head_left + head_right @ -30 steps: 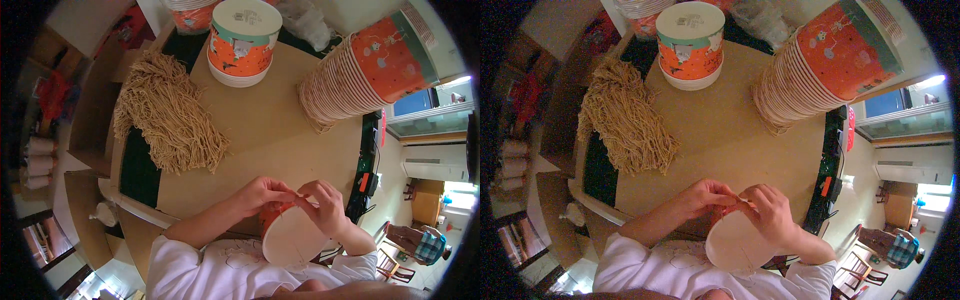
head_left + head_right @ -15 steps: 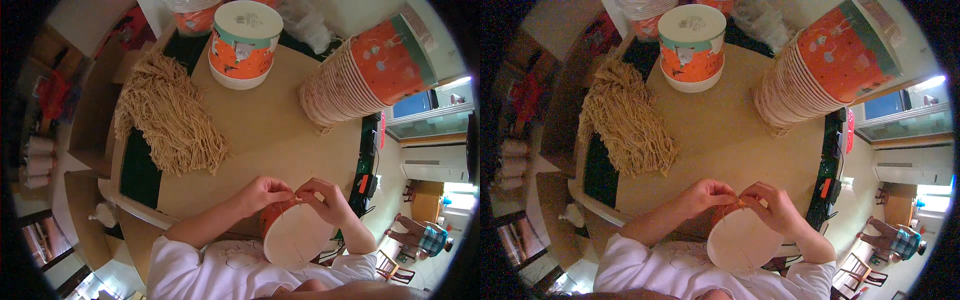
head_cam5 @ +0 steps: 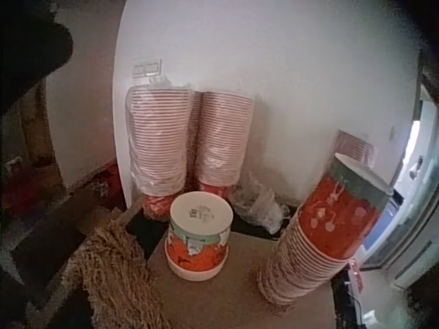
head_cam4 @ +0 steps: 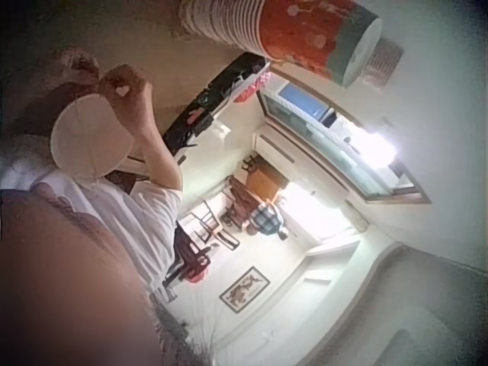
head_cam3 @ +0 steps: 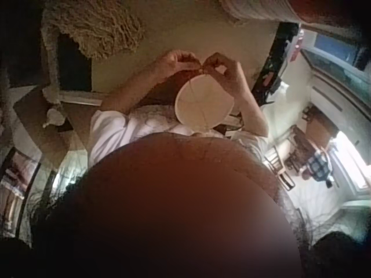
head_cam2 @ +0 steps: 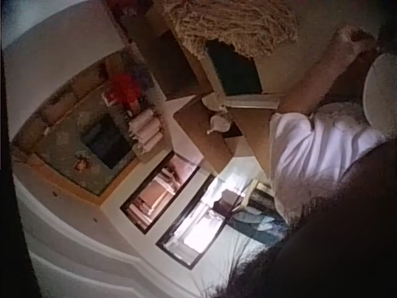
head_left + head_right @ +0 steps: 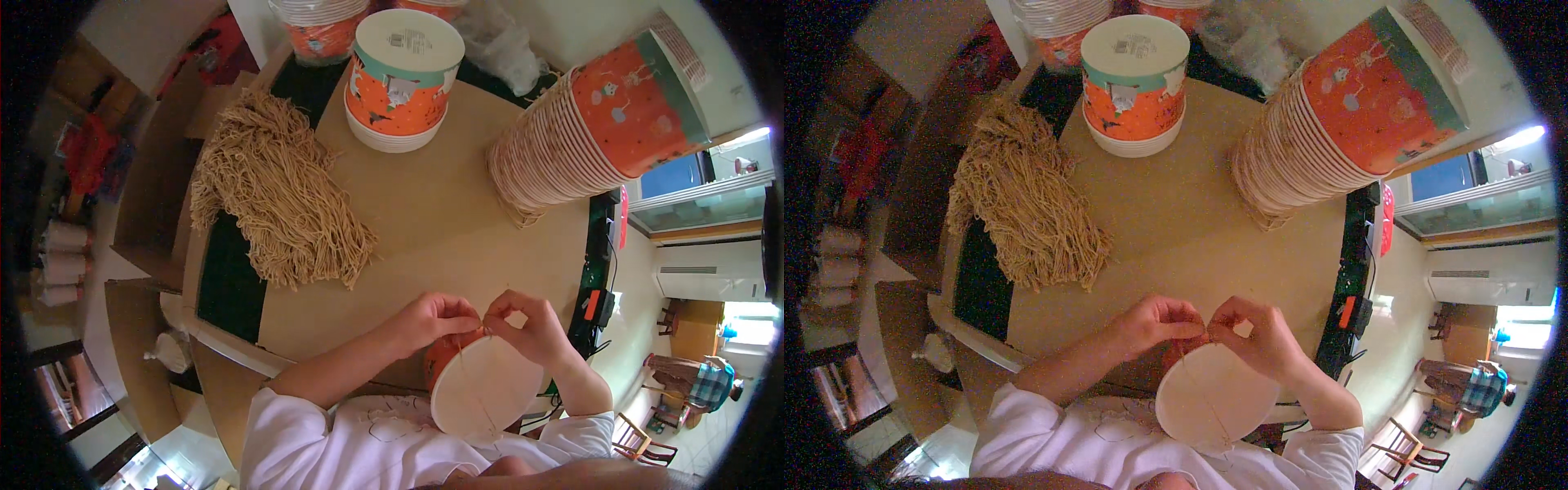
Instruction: Attaching string handles to paper buckets by threading the string through pre-punched holes and knotting it.
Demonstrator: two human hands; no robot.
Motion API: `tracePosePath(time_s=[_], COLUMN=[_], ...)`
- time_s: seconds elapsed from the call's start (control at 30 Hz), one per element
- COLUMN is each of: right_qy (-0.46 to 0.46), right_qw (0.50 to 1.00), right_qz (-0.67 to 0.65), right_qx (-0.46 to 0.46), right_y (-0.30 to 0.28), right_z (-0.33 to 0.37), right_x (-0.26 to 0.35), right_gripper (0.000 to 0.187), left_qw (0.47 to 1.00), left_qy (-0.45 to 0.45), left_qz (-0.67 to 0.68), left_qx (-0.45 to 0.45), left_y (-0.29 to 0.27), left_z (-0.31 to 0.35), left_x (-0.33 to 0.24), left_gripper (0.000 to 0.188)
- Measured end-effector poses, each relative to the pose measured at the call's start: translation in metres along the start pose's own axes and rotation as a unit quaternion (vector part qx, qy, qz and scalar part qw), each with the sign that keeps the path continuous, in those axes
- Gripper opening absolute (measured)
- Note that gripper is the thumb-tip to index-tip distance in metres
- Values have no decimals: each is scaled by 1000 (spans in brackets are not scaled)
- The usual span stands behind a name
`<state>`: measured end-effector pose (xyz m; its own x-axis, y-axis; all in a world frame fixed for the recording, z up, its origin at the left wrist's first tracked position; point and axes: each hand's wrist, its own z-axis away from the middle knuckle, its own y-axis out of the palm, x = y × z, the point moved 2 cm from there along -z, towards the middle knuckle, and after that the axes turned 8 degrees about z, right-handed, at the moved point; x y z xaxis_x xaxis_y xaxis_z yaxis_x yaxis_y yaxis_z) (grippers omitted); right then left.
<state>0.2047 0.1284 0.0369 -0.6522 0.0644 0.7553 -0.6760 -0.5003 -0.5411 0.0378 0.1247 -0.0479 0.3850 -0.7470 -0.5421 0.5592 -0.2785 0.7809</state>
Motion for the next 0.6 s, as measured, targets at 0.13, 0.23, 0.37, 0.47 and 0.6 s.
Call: tracePosePath(time_s=[0.13, 0.23, 0.37, 0.47, 0.6], right_qy=[34, 19, 10, -6, 3], right_qw=[999, 999, 999, 999, 999], right_qz=[5, 26, 44, 4, 15], right_qx=[-7, -15, -22, -46, -40], right_y=[1, 1, 1, 2, 1], right_z=[-2, -1, -2, -5, -8], right_x=[1, 2, 2, -6, -6], right_gripper=[6, 7, 7, 6, 6], left_qw=[998, 999, 990, 961, 943], left_qy=[-47, 26, 67, 121, 157], left_qz=[46, -32, -125, -247, -291], left_qx=[1, 20, 0, -15, -35], left_y=[3, 4, 4, 7, 6], left_z=[2, 0, 2, 5, 7], left_x=[-7, -4, -4, -10, -13], left_gripper=[12, 11, 12, 14, 7])
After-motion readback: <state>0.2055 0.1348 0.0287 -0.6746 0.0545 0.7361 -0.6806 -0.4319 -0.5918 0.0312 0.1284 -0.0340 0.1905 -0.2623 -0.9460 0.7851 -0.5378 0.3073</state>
